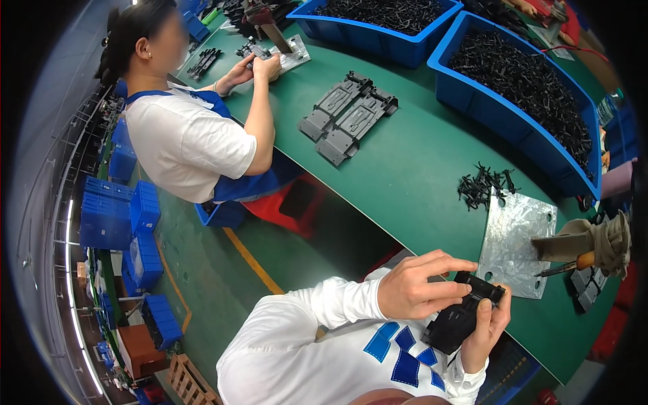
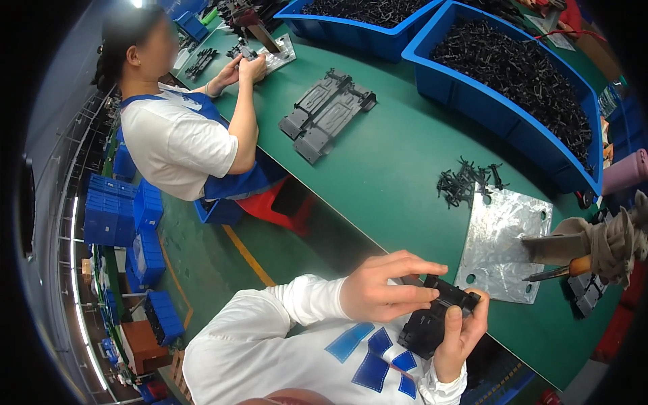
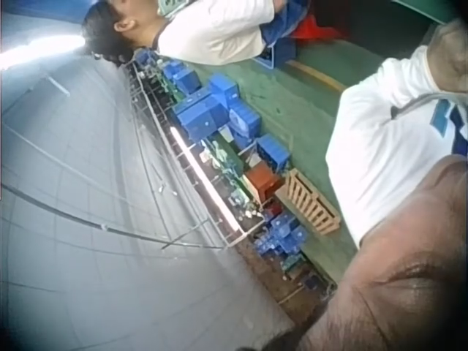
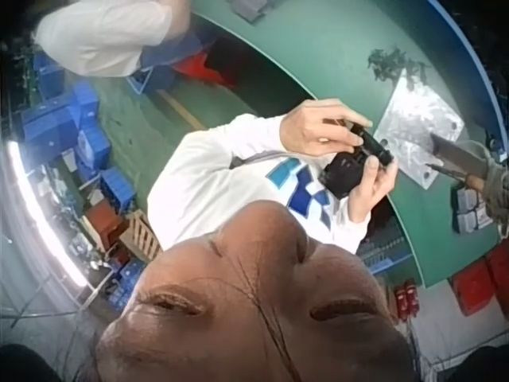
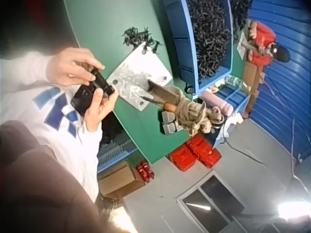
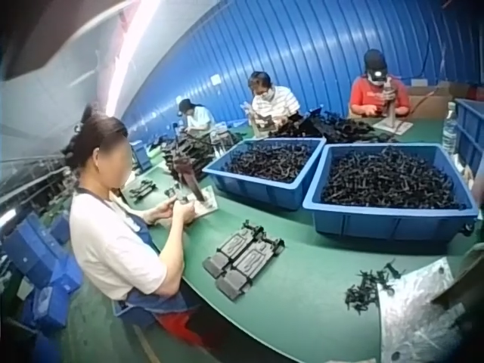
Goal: Assemble a toy car by attaching plastic wheels to the chassis and using a pneumatic screwdriver to secure components.
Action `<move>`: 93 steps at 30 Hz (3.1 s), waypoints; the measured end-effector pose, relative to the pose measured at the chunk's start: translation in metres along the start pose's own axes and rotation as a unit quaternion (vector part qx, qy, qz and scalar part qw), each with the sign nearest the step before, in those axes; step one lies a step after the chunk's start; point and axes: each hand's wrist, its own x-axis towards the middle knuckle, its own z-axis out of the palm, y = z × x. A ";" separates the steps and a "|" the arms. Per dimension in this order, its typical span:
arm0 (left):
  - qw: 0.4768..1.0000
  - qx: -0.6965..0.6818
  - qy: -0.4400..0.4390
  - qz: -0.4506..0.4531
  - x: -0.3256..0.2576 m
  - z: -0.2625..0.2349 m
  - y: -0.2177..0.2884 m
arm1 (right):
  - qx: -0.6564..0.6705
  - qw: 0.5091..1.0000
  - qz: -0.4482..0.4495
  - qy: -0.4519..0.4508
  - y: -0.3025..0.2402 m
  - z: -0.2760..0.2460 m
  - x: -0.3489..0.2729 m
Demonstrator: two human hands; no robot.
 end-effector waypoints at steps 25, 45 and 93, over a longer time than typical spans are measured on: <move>0.997 0.012 -0.078 0.013 0.013 0.044 0.022 | 0.068 0.997 -0.015 0.025 0.015 -0.046 -0.026; 0.998 -0.002 -0.059 0.030 0.007 0.037 0.016 | 0.061 0.998 -0.012 0.010 0.011 -0.038 -0.025; 0.995 -0.012 -0.061 0.084 0.031 0.025 0.008 | -0.010 0.997 -0.074 -0.011 -0.016 -0.031 -0.009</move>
